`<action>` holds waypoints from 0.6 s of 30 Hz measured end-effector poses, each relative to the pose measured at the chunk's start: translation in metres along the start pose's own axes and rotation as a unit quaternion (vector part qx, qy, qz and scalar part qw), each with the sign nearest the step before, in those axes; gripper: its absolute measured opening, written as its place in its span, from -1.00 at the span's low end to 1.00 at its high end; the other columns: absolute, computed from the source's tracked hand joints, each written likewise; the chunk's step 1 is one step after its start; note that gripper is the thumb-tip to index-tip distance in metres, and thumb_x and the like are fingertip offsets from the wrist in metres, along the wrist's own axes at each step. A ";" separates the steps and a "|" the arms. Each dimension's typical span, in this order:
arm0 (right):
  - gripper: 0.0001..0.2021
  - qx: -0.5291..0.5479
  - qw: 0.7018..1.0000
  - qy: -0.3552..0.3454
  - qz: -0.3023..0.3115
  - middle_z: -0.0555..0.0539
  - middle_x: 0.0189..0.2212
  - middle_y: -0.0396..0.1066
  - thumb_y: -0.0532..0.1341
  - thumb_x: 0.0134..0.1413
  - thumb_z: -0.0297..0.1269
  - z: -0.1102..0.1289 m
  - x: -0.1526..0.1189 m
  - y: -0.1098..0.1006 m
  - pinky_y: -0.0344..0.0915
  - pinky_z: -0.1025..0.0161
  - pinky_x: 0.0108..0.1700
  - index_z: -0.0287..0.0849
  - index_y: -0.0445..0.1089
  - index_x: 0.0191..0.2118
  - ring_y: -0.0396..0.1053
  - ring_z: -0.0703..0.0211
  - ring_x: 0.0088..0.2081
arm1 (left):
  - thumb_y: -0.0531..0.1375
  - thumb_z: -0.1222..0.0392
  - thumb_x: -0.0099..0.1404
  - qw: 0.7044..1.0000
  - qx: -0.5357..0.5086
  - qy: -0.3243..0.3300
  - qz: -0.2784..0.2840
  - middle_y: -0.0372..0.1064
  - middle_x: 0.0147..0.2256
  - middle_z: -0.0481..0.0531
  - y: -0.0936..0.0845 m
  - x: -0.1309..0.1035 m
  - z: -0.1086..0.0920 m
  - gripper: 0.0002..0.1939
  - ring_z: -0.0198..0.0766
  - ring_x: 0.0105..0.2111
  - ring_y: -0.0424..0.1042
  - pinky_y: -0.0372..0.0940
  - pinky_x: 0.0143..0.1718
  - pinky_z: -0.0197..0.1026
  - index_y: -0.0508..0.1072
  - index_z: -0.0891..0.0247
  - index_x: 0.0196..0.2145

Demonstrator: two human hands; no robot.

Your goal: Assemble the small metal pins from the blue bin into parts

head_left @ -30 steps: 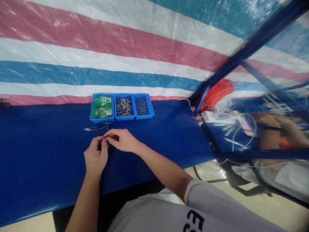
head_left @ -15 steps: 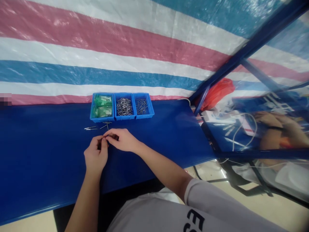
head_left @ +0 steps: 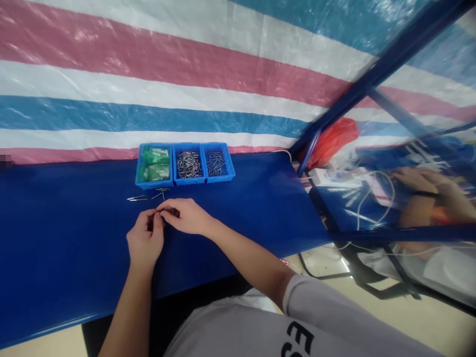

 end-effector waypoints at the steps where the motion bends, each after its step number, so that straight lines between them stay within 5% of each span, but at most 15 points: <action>1: -0.79 -0.001 1.000 -0.001 -0.001 -0.02 -0.29 0.56 0.17 0.30 -0.35 0.000 0.000 0.000 0.31 0.34 -0.19 -0.19 0.50 -0.04 0.45 0.29 -0.31 | 0.14 -0.06 0.38 1.000 0.001 0.001 -0.001 0.57 -0.34 -0.01 0.000 0.000 -0.001 -0.68 -0.22 -0.30 0.58 0.40 -0.18 -0.19 0.51 0.15 -0.07; 18: -0.81 0.017 1.000 0.016 0.000 -0.01 -0.28 0.58 0.19 0.30 -0.37 0.000 0.001 -0.001 0.32 0.34 -0.15 -0.16 0.52 -0.05 0.46 0.30 -0.30 | 0.14 -0.04 0.37 1.000 0.012 0.009 -0.006 0.57 -0.35 0.01 -0.001 0.001 -0.006 -0.68 -0.20 -0.32 0.57 0.39 -0.21 -0.18 0.53 0.18 -0.08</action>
Point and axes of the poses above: each hand's wrist, its own x-axis towards the middle knuckle, its own y-axis out of the palm, z = x × y, the point moved 7 cm from there along x, towards the middle knuckle
